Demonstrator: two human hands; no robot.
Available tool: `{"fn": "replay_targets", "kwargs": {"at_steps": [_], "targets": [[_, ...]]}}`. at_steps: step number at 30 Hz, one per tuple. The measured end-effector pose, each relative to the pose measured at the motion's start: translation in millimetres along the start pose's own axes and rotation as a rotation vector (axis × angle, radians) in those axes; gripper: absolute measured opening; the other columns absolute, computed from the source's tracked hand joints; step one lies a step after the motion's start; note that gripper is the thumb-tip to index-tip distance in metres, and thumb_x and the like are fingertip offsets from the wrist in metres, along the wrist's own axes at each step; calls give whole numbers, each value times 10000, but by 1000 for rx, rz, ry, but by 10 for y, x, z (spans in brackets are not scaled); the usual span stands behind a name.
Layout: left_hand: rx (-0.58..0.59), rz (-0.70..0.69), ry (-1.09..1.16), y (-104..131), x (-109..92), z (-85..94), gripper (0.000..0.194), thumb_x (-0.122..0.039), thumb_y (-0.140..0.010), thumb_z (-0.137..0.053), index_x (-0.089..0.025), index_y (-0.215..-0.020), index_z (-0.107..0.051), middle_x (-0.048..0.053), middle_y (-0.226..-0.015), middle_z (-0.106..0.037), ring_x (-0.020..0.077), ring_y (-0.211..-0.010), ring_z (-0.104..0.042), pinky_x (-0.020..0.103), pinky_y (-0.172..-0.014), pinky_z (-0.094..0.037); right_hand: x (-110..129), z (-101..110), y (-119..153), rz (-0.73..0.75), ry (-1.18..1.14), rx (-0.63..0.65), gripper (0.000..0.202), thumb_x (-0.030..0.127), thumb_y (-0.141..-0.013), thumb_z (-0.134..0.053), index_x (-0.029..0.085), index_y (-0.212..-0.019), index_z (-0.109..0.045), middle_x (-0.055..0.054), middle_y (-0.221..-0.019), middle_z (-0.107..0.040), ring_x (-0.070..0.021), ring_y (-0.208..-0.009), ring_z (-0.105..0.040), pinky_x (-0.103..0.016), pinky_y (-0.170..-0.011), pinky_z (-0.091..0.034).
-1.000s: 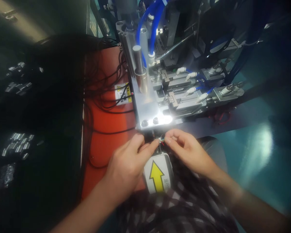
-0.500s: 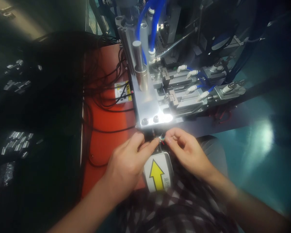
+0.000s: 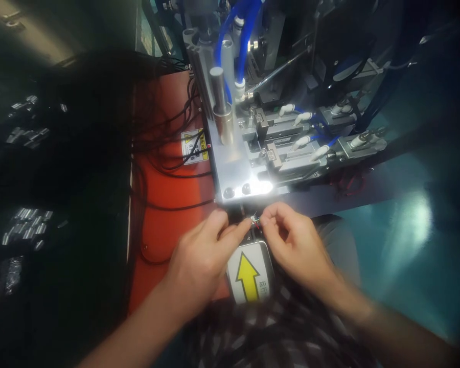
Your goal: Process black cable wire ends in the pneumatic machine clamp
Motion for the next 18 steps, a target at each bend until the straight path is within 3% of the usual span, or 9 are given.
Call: {"fn": "replay_targets", "kwargs": {"at_steps": [4, 6, 14, 18], "targets": [[-13, -1, 13, -1, -3, 6, 303, -148, -964, -404, -138, -1155, -639, 31, -765, -512, 106, -633, -506, 185, -509, -429, -66, -13, -22, -134, -264, 106, 174, 318, -890, -529, 179, -792, -569, 18, -648, -542, -108, -535, -479, -219, -477, -384], [-15, -3, 10, 1, -4, 6, 304, -149, -966, -400, -138, -1153, -638, 30, -765, -513, 104, -633, -508, 182, -506, -430, -81, -3, -38, -160, -327, 101, 185, 341, -876, -550, 173, -805, -585, 17, -658, -552, -104, -533, -481, -217, -480, -391], [-13, -5, 2, -1, 7, -12, 307, -111, -951, -408, -132, -1147, -644, 36, -760, -521, 109, -631, -512, 186, -503, -429, -52, -18, -67, -194, -352, 52, 187, 334, -812, -615, 159, -750, -588, 12, -633, -541, -111, -557, -489, -222, -504, -408], [-7, -2, -5, 0, 9, -11, 312, -122, -955, -402, -143, -1156, -640, 29, -759, -518, 105, -629, -508, 180, -500, -425, -37, -28, -66, -134, -327, 14, 160, 310, -824, -600, 172, -744, -579, 5, -654, -557, -115, -566, -504, -222, -508, -431]]}}
Point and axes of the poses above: each hand's wrist, its own y-axis away from the middle knuckle, its own z-axis out of the back of the hand, x = y × z, the point moved 3 cm from there along -y, towards the middle knuckle
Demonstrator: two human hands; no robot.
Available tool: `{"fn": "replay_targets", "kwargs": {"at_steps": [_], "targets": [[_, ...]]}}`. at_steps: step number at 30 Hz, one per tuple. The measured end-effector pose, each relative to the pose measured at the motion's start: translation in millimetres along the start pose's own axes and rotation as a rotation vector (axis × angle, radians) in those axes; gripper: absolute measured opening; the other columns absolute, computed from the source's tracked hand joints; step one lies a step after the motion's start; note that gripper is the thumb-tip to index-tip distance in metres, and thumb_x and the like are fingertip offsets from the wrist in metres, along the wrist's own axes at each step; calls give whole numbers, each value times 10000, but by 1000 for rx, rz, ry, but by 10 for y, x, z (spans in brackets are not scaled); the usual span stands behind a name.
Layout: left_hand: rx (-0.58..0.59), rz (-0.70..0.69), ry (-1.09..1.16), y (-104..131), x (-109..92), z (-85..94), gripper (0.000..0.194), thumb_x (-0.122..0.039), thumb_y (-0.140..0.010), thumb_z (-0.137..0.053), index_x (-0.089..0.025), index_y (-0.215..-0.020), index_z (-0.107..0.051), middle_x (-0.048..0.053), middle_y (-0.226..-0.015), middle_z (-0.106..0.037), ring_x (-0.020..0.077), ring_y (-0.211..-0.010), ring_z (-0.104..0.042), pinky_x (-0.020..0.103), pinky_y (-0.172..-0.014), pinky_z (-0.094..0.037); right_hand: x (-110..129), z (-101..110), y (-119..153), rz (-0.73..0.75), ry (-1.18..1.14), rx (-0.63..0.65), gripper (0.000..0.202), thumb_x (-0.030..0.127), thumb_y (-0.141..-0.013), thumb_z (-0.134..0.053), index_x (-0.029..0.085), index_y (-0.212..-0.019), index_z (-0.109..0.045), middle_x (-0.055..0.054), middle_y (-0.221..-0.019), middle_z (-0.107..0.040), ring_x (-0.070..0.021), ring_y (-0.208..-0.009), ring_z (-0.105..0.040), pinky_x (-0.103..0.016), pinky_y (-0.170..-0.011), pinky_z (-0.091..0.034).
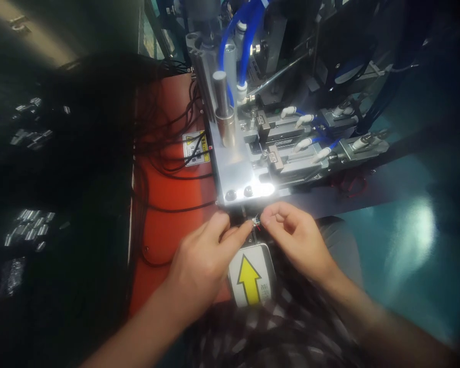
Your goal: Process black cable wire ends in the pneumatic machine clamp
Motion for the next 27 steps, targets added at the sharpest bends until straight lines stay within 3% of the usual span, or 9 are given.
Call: {"fn": "replay_targets", "kwargs": {"at_steps": [8, 14, 18, 22, 27], "targets": [[-3, 4, 28, -7, -16, 20, 309, -136, -959, -401, -133, -1151, -643, 35, -750, -516, 113, -624, -509, 188, -500, -429, -13, -33, 22, 45, 35, -37, 159, 320, -845, -578, 192, -753, -556, 2, -653, -557, -130, -587, -529, -221, -503, -451], [-14, 1, 8, 1, -15, 15, 306, -137, -961, -395, -134, -1136, -645, 29, -744, -507, 111, -623, -505, 185, -502, -426, -12, -54, 9, -82, -26, -35, 155, 318, -823, -579, 178, -758, -570, -3, -651, -567, -129, -579, -522, -219, -483, -435], [-7, -2, 14, 5, -13, 11, 305, -134, -956, -408, -128, -1157, -638, 34, -748, -508, 116, -619, -503, 194, -496, -420, -20, -39, 21, -168, -103, 34, 198, 347, -823, -593, 165, -750, -567, 15, -621, -535, -100, -525, -464, -205, -455, -388], [2, 1, 27, 4, -11, 7, 307, -155, -960, -411, -124, -1165, -637, 38, -752, -506, 121, -625, -507, 199, -495, -421, -34, 10, 61, -177, -149, 53, 247, 405, -831, -595, 171, -757, -563, 58, -539, -438, -75, -446, -355, -193, -393, -289], [-3, 13, 32, 33, -5, -12, 306, -143, -957, -418, -126, -1178, -629, 36, -768, -497, 116, -626, -493, 201, -501, -406, -8, 31, 66, -144, -152, -2, 187, 325, -780, -654, 157, -728, -590, 48, -570, -488, -67, -469, -391, -188, -423, -311]]}}
Point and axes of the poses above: each hand's wrist, its own y-axis away from the middle knuckle, its own z-axis out of the back of the hand, x = y × z, the point moved 3 cm from there along -y, towards the middle knuckle
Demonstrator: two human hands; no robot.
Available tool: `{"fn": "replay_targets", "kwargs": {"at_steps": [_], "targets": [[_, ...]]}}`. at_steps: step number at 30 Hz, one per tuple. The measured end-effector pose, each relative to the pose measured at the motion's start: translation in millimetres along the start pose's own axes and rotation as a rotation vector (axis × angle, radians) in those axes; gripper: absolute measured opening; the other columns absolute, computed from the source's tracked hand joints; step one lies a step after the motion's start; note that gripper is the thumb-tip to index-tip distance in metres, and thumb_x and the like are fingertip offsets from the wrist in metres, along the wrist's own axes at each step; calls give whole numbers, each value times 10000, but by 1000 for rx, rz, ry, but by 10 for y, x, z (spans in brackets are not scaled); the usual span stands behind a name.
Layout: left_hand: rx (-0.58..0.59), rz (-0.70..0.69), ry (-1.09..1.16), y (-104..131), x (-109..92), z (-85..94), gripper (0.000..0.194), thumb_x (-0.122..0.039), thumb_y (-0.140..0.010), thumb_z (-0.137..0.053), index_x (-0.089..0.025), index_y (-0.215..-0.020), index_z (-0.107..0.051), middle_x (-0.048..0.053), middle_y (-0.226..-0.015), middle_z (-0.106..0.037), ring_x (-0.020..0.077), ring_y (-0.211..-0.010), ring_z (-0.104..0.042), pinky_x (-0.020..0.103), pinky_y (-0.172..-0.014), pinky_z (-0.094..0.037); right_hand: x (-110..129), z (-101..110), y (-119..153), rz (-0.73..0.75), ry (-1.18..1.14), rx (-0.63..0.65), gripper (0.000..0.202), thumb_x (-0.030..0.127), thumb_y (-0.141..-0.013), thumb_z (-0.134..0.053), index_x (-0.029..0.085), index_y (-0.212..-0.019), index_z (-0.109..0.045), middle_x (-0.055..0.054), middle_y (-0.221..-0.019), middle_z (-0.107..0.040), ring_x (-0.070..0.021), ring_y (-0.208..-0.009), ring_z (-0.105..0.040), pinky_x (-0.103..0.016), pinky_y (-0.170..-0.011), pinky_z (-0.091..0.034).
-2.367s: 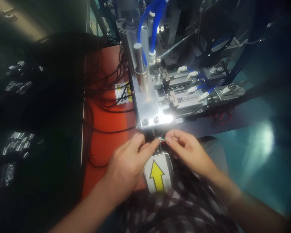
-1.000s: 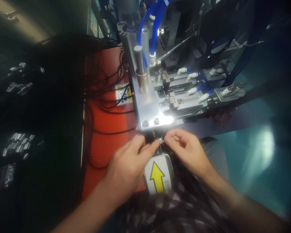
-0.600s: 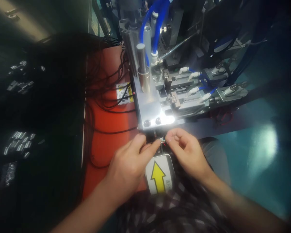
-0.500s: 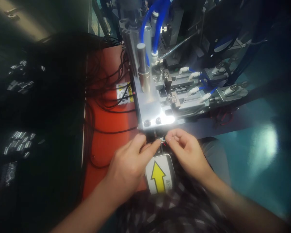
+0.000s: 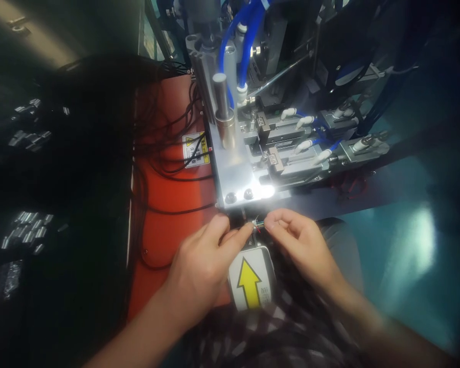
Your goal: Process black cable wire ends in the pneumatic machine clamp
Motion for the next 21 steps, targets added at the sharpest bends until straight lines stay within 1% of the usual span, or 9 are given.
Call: {"fn": "replay_targets", "kwargs": {"at_steps": [3, 7, 10, 14, 17, 21], "targets": [[-10, 10, 8, 18, 12, -21, 307, -145, -959, -416, -141, -1191, -617, 32, -778, -492, 116, -629, -483, 204, -504, -397, 5, -18, -10, -8, -24, -4, 195, 316, -757, -678, 150, -706, -591, 59, -548, -472, -59, -473, -386, -179, -440, -311], [-9, 8, 10, 27, 20, -40, 306, -144, -955, -427, -149, -1201, -610, 28, -783, -490, 119, -641, -483, 207, -515, -404, -18, -24, -7, -50, -51, -14, 218, 333, -740, -695, 142, -709, -594, 65, -536, -463, -49, -467, -358, -177, -433, -267], [-14, 10, 5, 26, 14, -31, 308, -145, -955, -428, -152, -1201, -614, 30, -782, -495, 121, -637, -487, 211, -514, -412, -40, -28, -7, -119, -68, 13, 246, 373, -747, -680, 143, -713, -598, 66, -509, -457, -49, -441, -338, -187, -413, -221], [-9, -3, -8, 0, -6, 0, 306, -136, -952, -422, -139, -1169, -638, 40, -768, -510, 126, -626, -502, 209, -500, -424, -56, -24, -38, -150, -75, 27, 277, 402, -735, -681, 139, -691, -608, 68, -468, -432, -55, -431, -331, -198, -416, -193], [4, -15, -11, -22, -12, 18, 301, -126, -944, -431, -120, -1146, -655, 45, -750, -515, 129, -615, -512, 211, -491, -433, -93, -23, -63, -176, -132, 57, 272, 392, -718, -705, 136, -685, -619, 73, -464, -420, -50, -431, -311, -201, -424, -176], [5, -15, -7, -14, 1, 7, 303, -116, -939, -435, -114, -1146, -657, 48, -749, -515, 130, -620, -514, 214, -497, -438, -137, -21, -79, -233, -229, 118, 245, 353, -690, -746, 128, -685, -647, 59, -520, -458, -41, -446, -303, -202, -433, -168]]}}
Point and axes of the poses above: each hand's wrist, its own y-axis away from the middle knuckle, its own z-axis out of the back of the hand, x = y × z, the point moved 3 cm from there along -y, towards the middle knuckle
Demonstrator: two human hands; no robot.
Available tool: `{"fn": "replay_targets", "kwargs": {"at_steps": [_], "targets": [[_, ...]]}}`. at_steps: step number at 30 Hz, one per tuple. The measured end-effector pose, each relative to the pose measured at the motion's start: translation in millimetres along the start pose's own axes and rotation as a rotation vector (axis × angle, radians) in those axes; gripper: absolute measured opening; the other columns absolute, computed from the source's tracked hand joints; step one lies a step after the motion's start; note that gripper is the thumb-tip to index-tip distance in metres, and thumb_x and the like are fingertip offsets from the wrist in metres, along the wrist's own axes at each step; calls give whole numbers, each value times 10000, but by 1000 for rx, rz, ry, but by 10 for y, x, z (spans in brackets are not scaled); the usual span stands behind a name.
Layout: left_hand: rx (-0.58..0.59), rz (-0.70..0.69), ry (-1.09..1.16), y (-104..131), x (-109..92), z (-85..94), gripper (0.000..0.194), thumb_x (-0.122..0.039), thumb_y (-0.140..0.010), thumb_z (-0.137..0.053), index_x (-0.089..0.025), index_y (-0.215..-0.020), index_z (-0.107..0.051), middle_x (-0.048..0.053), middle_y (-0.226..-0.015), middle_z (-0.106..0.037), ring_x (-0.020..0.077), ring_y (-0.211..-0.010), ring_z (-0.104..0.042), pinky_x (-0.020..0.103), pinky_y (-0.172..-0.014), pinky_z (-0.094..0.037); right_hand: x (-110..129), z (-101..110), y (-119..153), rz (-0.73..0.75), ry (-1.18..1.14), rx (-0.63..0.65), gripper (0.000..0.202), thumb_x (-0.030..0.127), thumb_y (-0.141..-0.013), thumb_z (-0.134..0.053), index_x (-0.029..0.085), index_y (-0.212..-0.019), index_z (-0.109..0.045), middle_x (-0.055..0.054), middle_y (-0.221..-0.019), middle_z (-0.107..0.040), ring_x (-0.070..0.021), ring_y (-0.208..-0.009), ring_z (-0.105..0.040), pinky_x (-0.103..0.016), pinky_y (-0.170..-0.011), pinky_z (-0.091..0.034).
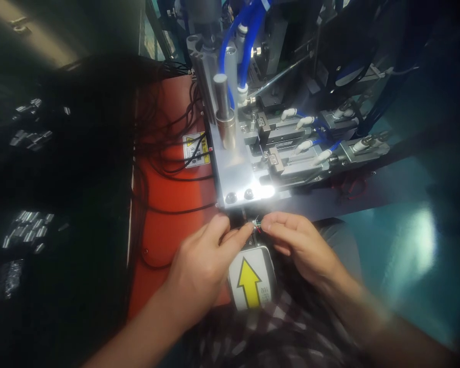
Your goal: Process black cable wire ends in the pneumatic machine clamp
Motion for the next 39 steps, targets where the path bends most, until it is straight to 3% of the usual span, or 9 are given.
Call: {"fn": "replay_targets", "kwargs": {"at_steps": [6, 15, 28, 31, 35, 39], "targets": [[-26, 14, 11, 26, 13, -36, 313, -131, -950, -426, -142, -1179, -638, 37, -764, -501, 124, -629, -494, 210, -506, -421, -2, 10, -27, -90, -58, 28, 227, 320, -655, -776, 123, -694, -671, 59, -534, -461, -29, -433, -296, -196, -428, -170], [-4, 12, 26, -10, 1, 8, 308, -131, -944, -436, -106, -1156, -658, 45, -740, -507, 121, -613, -502, 203, -491, -422, 64, -6, 60, 145, 90, -31, 253, 329, -699, -780, 142, -775, -626, 89, -508, -437, -42, -460, -343, -181, -443, -243], [-18, -3, 12, -15, -6, 15, 303, -114, -939, -436, -109, -1135, -667, 48, -734, -519, 124, -609, -511, 204, -493, -438, 87, -22, 47, 154, 176, -19, 202, 338, -760, -673, 149, -729, -612, 89, -476, -390, -54, -429, -324, -196, -412, -233], [-14, 4, 13, -19, -5, 16, 302, -127, -945, -429, -112, -1133, -665, 42, -729, -515, 121, -605, -508, 198, -488, -431, 83, -40, 76, 238, 233, -90, 156, 303, -759, -666, 163, -719, -610, 72, -503, -431, -69, -452, -362, -207, -428, -282], [-3, 10, 22, -21, -3, 12, 314, -169, -959, -413, -115, -1151, -655, 44, -742, -512, 129, -616, -514, 209, -495, -437, 78, -39, 127, 471, 434, -227, 84, 226, -781, -640, 185, -710, -623, 39, -557, -504, -99, -501, -440, -234, -470, -354], [4, 12, 20, -19, -5, 16, 312, -164, -959, -415, -116, -1154, -653, 46, -748, -513, 135, -626, -522, 214, -499, -439, 79, -39, 143, 603, 570, -251, 82, 196, -812, -620, 190, -732, -631, 39, -563, -513, -99, -503, -454, -234, -476, -367]]}}
Point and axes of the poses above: each hand's wrist, its own y-axis away from the middle knuckle, its own z-axis out of the back of the hand, x = y × z, the point moved 3 cm from there along -y, towards the middle knuckle
